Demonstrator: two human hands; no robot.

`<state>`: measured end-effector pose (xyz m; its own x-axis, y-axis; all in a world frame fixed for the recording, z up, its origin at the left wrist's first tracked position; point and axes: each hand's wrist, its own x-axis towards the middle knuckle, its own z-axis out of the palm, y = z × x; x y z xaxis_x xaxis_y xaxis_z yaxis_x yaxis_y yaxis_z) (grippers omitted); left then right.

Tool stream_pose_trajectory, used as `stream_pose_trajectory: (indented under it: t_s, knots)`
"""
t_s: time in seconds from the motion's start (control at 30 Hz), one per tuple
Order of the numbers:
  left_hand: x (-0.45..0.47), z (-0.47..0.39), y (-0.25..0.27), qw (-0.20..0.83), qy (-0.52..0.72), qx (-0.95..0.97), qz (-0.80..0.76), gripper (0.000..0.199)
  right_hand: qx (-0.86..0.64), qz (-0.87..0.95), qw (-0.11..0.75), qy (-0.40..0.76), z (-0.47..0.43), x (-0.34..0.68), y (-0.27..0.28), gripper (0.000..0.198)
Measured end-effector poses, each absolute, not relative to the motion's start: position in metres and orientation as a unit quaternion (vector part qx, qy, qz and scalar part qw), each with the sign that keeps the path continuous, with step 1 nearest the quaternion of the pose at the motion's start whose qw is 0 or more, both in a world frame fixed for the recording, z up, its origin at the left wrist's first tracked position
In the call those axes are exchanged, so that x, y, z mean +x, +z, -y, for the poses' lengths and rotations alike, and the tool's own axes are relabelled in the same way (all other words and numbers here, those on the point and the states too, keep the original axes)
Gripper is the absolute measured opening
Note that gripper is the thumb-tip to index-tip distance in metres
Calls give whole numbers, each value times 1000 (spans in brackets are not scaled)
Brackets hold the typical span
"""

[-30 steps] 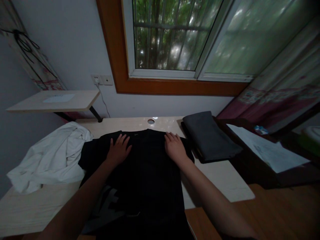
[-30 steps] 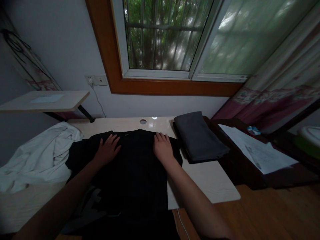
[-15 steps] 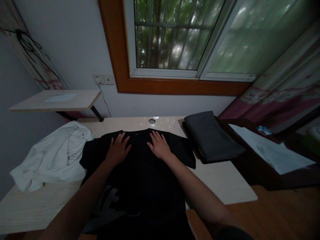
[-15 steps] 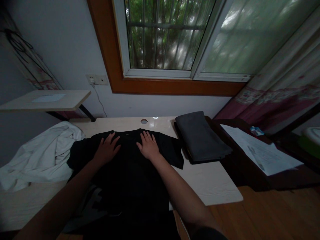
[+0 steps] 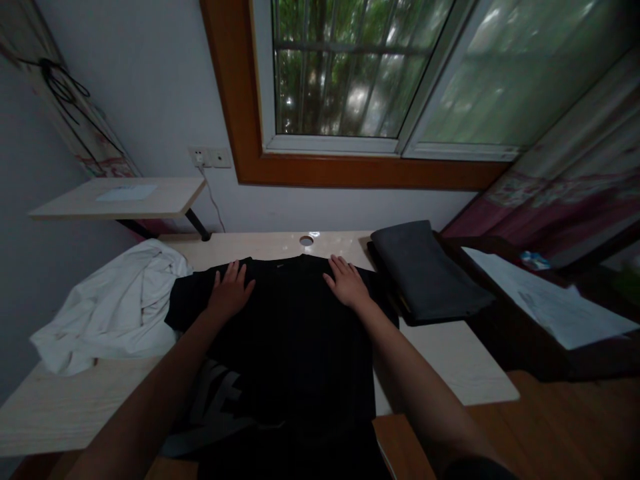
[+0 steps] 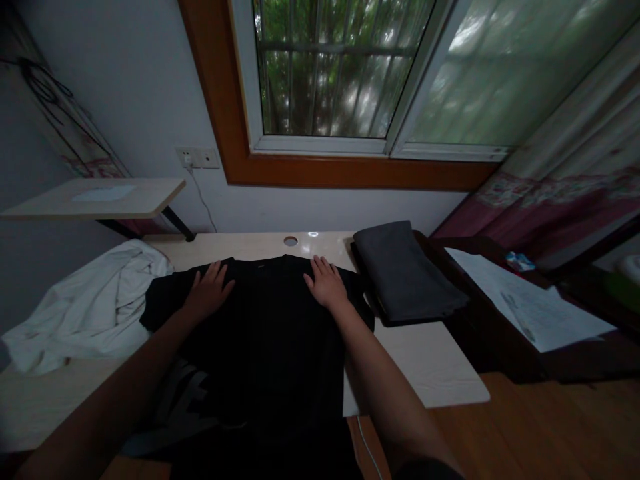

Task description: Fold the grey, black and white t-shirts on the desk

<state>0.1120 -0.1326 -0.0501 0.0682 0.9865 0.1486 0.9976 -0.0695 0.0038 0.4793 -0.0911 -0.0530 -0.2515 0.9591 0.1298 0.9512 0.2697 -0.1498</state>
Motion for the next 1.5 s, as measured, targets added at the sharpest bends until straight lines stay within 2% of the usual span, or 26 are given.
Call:
stream_pose_trajectory:
  t_s: [0.4, 0.77, 0.97, 1.27, 1.5]
  knots:
    - [137, 110, -53, 44, -92, -742, 663, 68, -623, 777, 87, 19, 76, 508, -52, 69]
    - [107, 112, -53, 60, -85, -738, 667, 69, -632, 770, 90, 9, 67, 513, -59, 68]
    - [101, 119, -50, 60, -89, -733, 672, 65, -639, 760, 121, 10, 71, 518, -62, 64]
    - [105, 125, -45, 93, -185, -759, 617, 39, -613, 765, 196, 11, 81, 529, -60, 59]
    - [107, 127, -46, 77, -195, -771, 602, 39, -586, 781, 215, 8, 84, 522, -55, 49]
